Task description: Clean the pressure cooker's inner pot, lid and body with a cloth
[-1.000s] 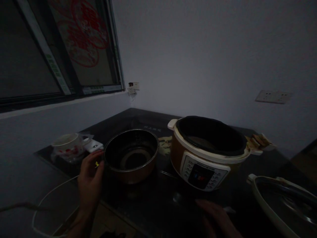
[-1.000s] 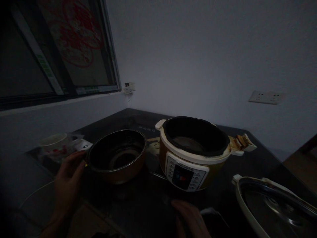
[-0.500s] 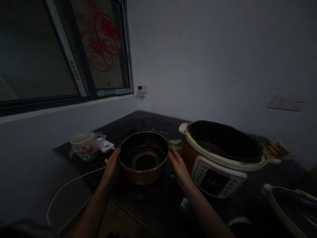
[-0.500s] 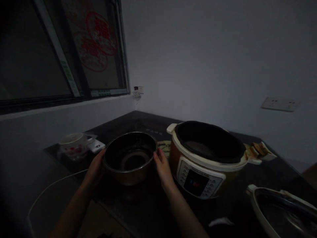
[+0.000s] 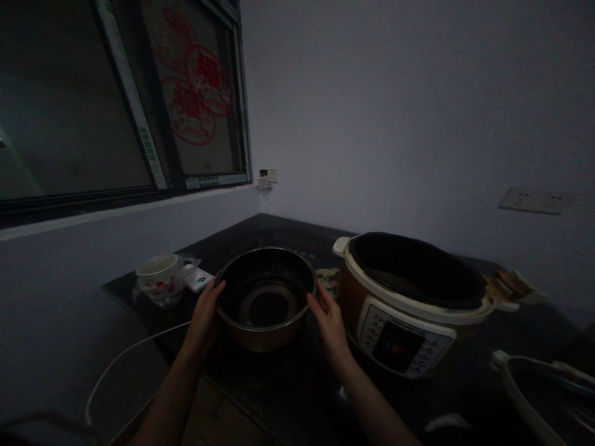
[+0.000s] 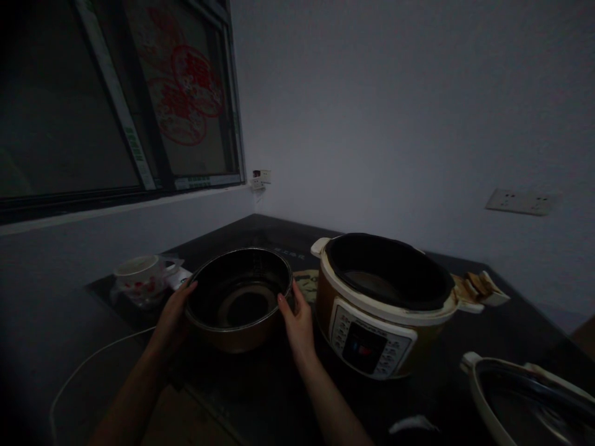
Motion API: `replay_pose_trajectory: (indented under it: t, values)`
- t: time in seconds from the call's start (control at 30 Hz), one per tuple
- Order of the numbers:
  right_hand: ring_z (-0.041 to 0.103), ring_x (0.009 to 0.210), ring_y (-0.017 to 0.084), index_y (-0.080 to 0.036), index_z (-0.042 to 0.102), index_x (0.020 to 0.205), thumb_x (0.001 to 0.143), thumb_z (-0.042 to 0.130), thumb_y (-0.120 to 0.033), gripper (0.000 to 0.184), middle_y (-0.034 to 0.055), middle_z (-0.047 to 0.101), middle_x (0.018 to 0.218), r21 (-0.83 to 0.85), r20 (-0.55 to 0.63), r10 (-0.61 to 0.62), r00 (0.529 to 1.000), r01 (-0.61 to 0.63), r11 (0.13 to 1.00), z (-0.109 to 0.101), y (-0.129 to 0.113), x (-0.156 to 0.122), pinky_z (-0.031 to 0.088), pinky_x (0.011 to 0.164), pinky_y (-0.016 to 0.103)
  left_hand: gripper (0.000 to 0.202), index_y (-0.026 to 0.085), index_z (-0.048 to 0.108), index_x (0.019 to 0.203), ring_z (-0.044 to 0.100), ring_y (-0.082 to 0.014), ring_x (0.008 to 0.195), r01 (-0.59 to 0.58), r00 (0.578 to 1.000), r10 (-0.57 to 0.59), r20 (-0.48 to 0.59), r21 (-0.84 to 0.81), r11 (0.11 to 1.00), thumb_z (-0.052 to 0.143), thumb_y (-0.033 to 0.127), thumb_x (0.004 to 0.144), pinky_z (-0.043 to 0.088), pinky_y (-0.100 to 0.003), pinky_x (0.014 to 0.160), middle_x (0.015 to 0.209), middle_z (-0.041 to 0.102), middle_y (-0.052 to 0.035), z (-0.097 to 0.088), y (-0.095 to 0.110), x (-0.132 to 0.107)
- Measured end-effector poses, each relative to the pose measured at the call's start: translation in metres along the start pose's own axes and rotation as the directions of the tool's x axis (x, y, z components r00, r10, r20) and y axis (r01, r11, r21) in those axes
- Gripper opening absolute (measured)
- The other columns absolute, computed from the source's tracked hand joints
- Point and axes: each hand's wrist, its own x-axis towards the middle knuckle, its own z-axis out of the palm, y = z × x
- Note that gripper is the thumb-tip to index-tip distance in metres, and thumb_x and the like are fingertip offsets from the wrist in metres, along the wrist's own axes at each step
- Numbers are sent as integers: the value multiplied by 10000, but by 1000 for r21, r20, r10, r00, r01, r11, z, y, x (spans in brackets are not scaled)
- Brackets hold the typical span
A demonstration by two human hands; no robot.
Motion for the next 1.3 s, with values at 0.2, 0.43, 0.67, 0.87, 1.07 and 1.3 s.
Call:
replay_pose_trajectory:
  t: [0.2, 0.43, 0.67, 0.87, 1.07, 1.3]
  values:
    - [336, 1428, 235, -182, 383, 1472, 799, 665, -510, 800, 65, 373, 1537, 39, 90, -170, 981, 167, 985, 10, -59, -22, 247, 1191, 421, 495, 205, 585, 1287, 578, -309, 1213, -179, 983, 177, 42, 36, 983, 634, 360, 820, 478, -422, 1039, 1195, 700, -11, 13, 60, -22]
    - [333, 1431, 216, -289, 346, 1487, 820, 691, -428, 764, 15, 342, 1562, 82, 187, -446, 876, 438, 895, -8, -146, -32, 305, 1174, 409, 322, 281, 683, 1127, 570, -306, 1227, -472, 869, 473, 142, -43, 880, 617, 330, 815, 582, -379, 919, 1125, 723, 56, 63, 140, -56]
    - [326, 1433, 196, -290, 467, 1411, 839, 669, -340, 608, 0, 420, 1525, 0, 78, -625, 777, 627, 779, -60, -200, -2, 243, 1198, 391, 306, 204, 678, 1064, 607, -271, 1173, -415, 736, 545, 401, -368, 832, 627, 224, 763, 525, -383, 962, 1037, 740, -22, 161, 137, -15]
    - [385, 1399, 193, -333, 564, 1289, 833, 641, -434, 474, -27, 492, 1471, -179, -102, -644, 758, 623, 762, -119, -228, 14, 292, 1166, 417, 315, 166, 662, 987, 645, -230, 1048, -270, 678, 515, 525, -474, 838, 623, 178, 674, 508, -308, 888, 1003, 724, -34, 247, 110, -12]
    - [561, 1212, 201, -260, 660, 1058, 756, 673, -483, 375, 21, 652, 1252, -229, -307, -568, 764, 519, 823, -166, -247, 28, 463, 992, 356, 318, 163, 650, 852, 600, -136, 731, -96, 726, 364, 584, -438, 894, 537, 84, 566, 470, -226, 668, 791, 659, 5, 299, 89, -19]
    - [636, 968, 175, -195, 664, 954, 717, 694, -437, 339, 57, 697, 1056, -450, -312, -479, 820, 317, 835, -198, -262, 41, 500, 827, 294, 283, 154, 630, 784, 565, -107, 627, 59, 751, 201, 629, -367, 928, 523, 90, 530, 441, -197, 559, 720, 629, 13, 314, 66, -8]
